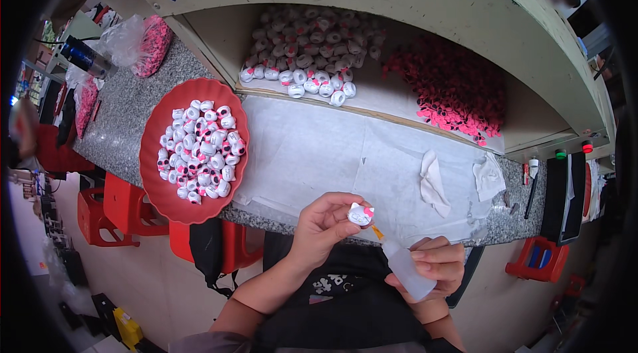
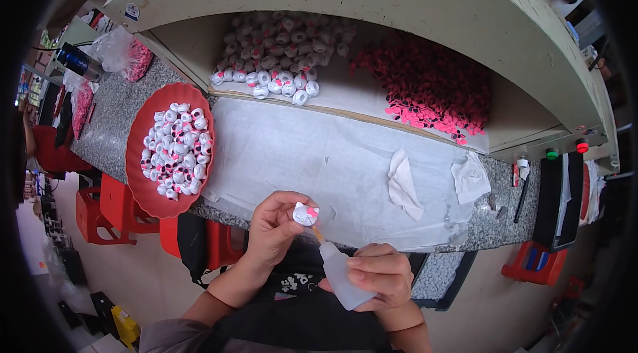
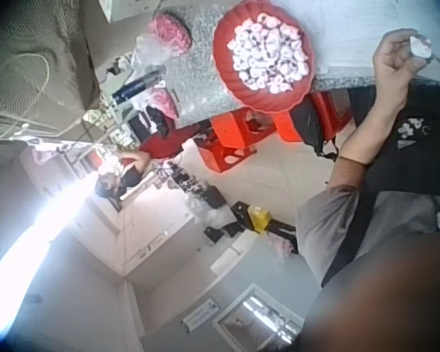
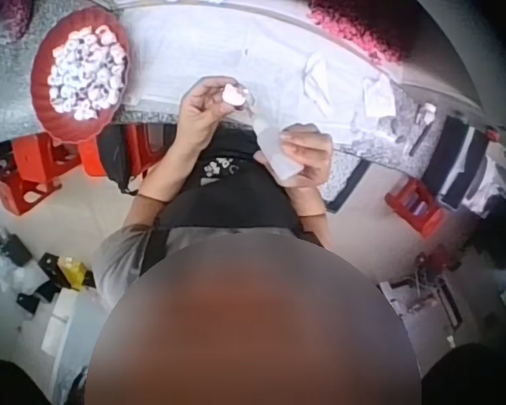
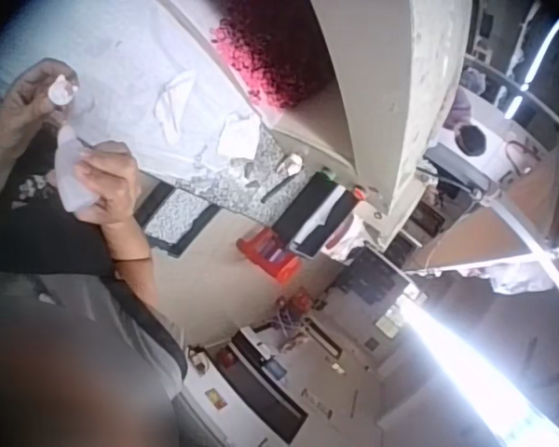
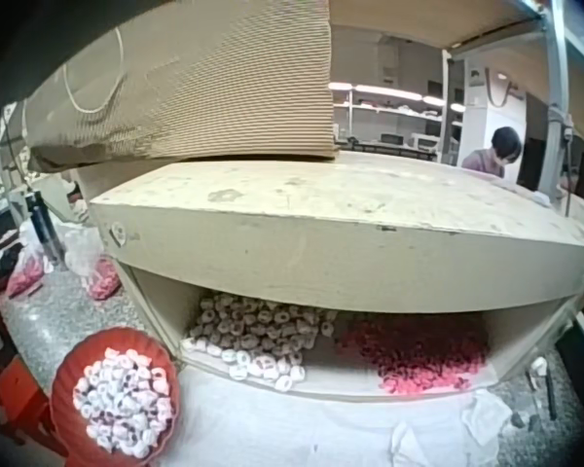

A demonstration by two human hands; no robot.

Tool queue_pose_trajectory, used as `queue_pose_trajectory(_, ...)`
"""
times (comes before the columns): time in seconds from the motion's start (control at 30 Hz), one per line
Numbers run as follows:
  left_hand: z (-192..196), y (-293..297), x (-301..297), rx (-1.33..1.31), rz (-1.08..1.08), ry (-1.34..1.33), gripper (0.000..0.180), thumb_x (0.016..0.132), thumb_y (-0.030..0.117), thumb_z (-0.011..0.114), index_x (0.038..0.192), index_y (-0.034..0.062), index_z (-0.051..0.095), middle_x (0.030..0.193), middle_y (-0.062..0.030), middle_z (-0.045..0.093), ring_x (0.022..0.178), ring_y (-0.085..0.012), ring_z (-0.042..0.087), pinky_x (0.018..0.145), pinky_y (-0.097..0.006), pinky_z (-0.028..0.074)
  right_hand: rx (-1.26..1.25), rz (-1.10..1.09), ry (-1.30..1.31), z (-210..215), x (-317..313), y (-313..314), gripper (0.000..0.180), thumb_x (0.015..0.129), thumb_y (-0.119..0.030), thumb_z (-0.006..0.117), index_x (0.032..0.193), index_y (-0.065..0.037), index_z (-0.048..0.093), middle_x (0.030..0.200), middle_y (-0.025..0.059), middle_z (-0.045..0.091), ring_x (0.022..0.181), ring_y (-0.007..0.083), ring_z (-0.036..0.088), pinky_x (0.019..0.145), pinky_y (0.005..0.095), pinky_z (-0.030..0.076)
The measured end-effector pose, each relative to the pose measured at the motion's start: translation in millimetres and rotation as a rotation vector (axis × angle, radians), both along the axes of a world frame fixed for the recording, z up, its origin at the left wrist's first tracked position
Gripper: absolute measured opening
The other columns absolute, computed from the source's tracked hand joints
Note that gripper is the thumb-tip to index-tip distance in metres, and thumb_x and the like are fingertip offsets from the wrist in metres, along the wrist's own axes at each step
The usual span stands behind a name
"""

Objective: The recorder applies adhesive to small white ceramic pieces and attaches decorative pink elements to them.

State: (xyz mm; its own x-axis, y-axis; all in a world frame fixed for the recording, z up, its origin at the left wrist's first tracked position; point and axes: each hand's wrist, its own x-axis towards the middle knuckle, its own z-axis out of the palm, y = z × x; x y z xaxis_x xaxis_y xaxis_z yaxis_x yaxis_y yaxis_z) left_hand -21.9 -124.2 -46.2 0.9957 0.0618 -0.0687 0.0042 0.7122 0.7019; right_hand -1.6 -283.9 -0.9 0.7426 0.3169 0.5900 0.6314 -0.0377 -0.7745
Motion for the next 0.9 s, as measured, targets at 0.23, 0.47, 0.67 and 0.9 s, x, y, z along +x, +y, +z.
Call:
queue_pose_trajectory(0.23,-0.1,-1.7,-0.4,0.019,0.008,0.002,0.033,0.071,0.006,0.06,0.1,-0.0009,0.046,0.092,-0.0111,0.055,0.083,-0.0158,0.055,0.075,-0.027,0.043,0.082,0.047,0.033,-2.4,-2.4,-3.9,0.05,0.045,-0.003,0.079,0.084,-0.008,0.049,0.084,0.0066,0.051,0.064,0.0185,0.053,0.05,0.0265,0.044)
queue_pose_trajectory(0.47,0.1,-1.4,-1.0,0.035,0.006,0.006,0.033,0.071,0.004,0.06,0.101,-0.0015,0.046,0.093,-0.0113,0.055,0.086,-0.0162,0.054,0.076,-0.028,0.043,0.014,0.009,0.006,-0.6,0.1,-0.5,0.045,0.054,-0.012,0.077,0.081,-0.01,0.041,0.079,0.0037,0.044,0.058,0.0127,0.045,0.051,0.0235,0.042)
queue_pose_trajectory(0.67,-2.4,-2.7,-0.1,0.129,0.05,-0.074,0.032,0.07,0.0,0.058,0.1,-0.0031,0.048,0.095,-0.0124,0.051,0.089,-0.0182,0.052,0.077,-0.028,0.042,0.008,0.004,0.003,-2.6,0.7,0.5,0.044,0.054,-0.012,0.077,0.083,-0.01,0.043,0.079,0.0036,0.045,0.058,0.0127,0.046,0.051,0.0234,0.042)
queue_pose_trajectory(0.9,-2.7,0.5,-0.5,0.259,0.023,-0.153,0.033,0.071,-0.01,0.053,0.103,-0.0043,0.049,0.102,-0.012,0.045,0.092,-0.0167,0.049,0.079,-0.026,0.043,0.052,0.026,0.044,-1.3,-0.2,0.5,0.049,0.043,-0.003,0.079,0.082,-0.008,0.049,0.082,0.0064,0.051,0.062,0.0183,0.053,0.051,0.0261,0.045)
